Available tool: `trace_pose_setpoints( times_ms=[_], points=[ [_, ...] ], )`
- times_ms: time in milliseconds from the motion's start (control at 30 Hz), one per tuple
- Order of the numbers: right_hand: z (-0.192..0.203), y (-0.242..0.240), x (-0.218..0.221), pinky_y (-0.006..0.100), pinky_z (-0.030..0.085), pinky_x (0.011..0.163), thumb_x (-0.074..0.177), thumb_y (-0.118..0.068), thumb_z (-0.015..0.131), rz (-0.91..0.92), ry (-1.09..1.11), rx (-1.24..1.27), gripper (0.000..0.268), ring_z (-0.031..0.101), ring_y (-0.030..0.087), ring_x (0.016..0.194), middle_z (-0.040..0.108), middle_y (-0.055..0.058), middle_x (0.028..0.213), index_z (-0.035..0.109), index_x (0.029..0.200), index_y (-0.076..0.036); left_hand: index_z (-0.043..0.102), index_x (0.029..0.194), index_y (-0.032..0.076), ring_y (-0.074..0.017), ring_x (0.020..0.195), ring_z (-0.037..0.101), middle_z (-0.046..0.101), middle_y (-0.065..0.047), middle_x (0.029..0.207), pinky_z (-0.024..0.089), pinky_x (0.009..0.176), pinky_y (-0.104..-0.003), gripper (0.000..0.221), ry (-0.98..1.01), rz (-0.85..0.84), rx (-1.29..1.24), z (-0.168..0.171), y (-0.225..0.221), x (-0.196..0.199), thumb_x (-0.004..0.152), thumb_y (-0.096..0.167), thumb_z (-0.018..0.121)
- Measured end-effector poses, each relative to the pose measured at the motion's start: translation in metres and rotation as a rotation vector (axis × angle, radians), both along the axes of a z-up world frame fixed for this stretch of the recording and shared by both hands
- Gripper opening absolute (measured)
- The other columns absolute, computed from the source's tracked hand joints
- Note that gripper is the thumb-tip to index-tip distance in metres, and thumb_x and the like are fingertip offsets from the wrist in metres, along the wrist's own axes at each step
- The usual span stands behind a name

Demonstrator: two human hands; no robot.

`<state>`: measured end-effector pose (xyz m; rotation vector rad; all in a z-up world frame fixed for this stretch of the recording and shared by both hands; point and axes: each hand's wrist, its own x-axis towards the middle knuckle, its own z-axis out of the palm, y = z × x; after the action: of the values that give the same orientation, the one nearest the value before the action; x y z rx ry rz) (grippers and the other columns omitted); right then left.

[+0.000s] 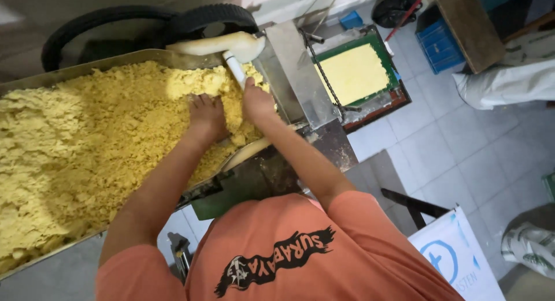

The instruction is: Manually feeding and spreading yellow food material into a processing machine's intake tray.

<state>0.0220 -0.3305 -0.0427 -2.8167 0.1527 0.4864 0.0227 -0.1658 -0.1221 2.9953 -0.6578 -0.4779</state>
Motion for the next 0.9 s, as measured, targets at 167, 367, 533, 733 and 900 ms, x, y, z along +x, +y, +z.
trace_pose_setpoints(
  times_ms=[167,367,533,733,900],
  points=[
    [0.033,-0.044,-0.005,0.061,0.057,0.087,0.089,-0.006,0.057,-0.041,-0.057,0.229,0.055,0.069,0.05,0.109,0.069,0.033,0.116,0.043,0.14,0.008,0.063,0.141,0.007,-0.0492,0.13,0.053,0.056,-0.028,0.138,0.045,0.103,-0.064,0.082,-0.05,-0.317,-0.11,-0.057,0.012,-0.01,0.069,0.032,0.091],
    [0.065,-0.049,-0.008,0.062,0.053,0.099,0.088,-0.013,0.065,-0.093,-0.156,0.374,0.064,0.062,0.053,0.12,0.062,0.037,0.129,0.044,0.144,0.01,0.074,0.127,0.028,-0.0307,0.121,0.07,0.077,-0.007,0.123,0.054,0.105,-0.056,0.045,0.37,-0.39,0.222,0.046,0.075,-0.046,0.083,0.024,0.073],
    [0.045,-0.025,0.006,0.042,0.039,0.044,0.101,-0.01,0.053,-0.075,0.124,0.265,0.054,0.054,0.023,0.055,0.061,0.009,0.082,0.034,0.151,-0.006,0.012,0.164,0.031,-0.0427,0.16,0.003,0.003,-0.018,0.174,0.005,0.124,-0.068,0.121,0.368,-0.07,0.387,0.176,0.112,-0.072,0.075,0.05,0.092],
    [0.016,-0.005,0.003,0.041,0.048,0.042,0.097,-0.002,0.053,0.029,0.095,0.05,0.059,0.059,0.026,0.056,0.064,0.012,0.082,0.027,0.149,-0.001,-0.011,0.166,0.031,-0.0427,0.159,-0.004,-0.011,-0.018,0.174,-0.001,0.12,-0.072,0.137,0.429,0.095,0.437,0.164,0.139,-0.081,0.074,0.081,0.078],
    [0.035,0.014,-0.017,0.06,0.058,0.085,0.091,-0.008,0.059,0.05,0.0,0.014,0.048,0.072,0.047,0.1,0.069,0.025,0.108,0.037,0.131,0.005,0.022,0.167,0.017,-0.0511,0.155,0.023,0.018,-0.035,0.168,0.018,0.119,-0.074,0.136,0.098,0.046,0.333,0.121,0.131,-0.088,0.064,0.082,0.081]
  ],
)
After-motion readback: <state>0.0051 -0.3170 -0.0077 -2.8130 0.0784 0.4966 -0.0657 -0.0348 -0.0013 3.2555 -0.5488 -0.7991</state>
